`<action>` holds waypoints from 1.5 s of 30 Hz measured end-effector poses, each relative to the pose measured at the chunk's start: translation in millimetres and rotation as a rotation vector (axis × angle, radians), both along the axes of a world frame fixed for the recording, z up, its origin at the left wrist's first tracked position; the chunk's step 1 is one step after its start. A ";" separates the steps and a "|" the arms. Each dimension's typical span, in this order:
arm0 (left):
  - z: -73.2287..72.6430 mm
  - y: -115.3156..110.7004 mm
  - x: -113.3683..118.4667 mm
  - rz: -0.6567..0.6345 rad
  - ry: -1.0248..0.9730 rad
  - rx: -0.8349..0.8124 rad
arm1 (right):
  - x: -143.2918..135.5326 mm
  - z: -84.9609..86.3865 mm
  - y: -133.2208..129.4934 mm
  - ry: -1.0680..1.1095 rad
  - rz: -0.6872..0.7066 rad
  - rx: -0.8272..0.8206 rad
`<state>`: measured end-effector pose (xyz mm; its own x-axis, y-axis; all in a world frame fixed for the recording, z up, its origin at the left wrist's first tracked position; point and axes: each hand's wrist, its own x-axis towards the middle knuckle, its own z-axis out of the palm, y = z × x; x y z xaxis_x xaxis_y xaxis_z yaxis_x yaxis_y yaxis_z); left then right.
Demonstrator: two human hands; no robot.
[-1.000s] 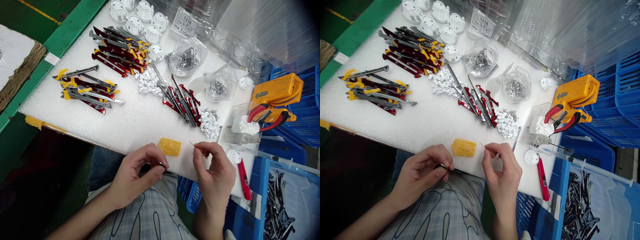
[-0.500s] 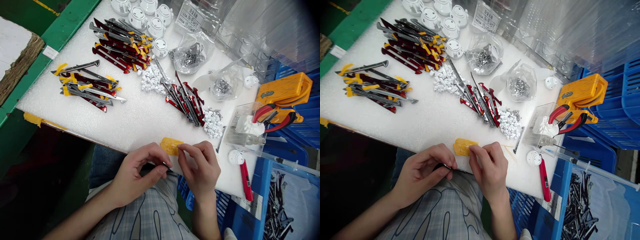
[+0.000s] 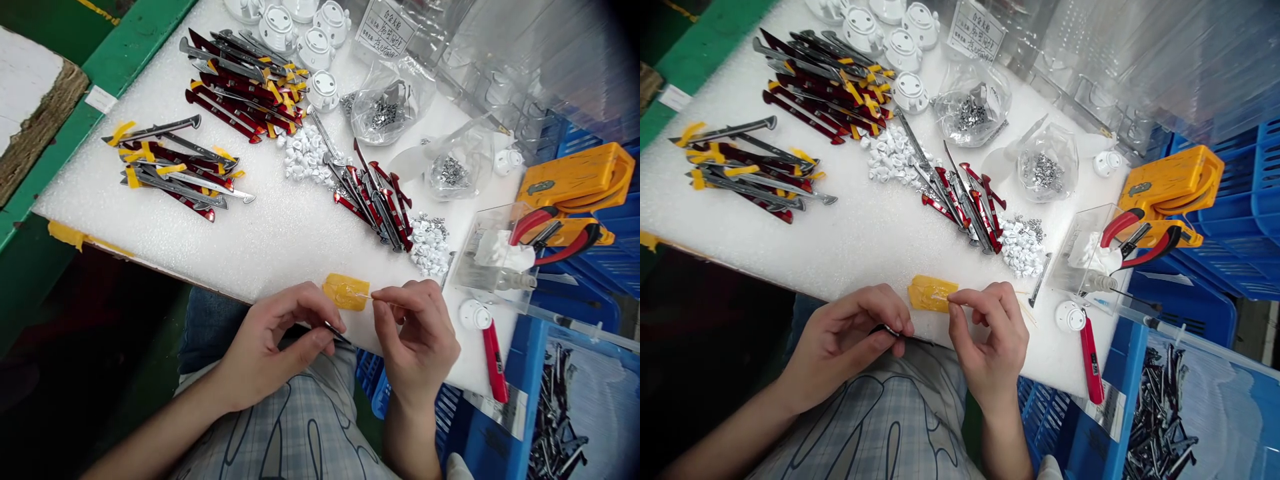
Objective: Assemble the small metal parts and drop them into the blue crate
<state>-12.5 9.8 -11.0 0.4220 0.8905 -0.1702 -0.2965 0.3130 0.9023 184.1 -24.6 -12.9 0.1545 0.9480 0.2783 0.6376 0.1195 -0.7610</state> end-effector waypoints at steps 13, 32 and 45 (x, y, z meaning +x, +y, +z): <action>-1.5 -3.2 9.7 0.127 -0.033 0.011 | -13.6 -0.9 3.4 0.156 0.085 0.211; -3.8 -5.0 9.3 0.134 -0.058 -0.036 | -20.1 8.0 7.5 -0.163 0.167 0.356; -3.2 -4.3 9.0 0.137 -0.076 -0.046 | -19.1 8.3 6.3 -0.174 0.169 0.356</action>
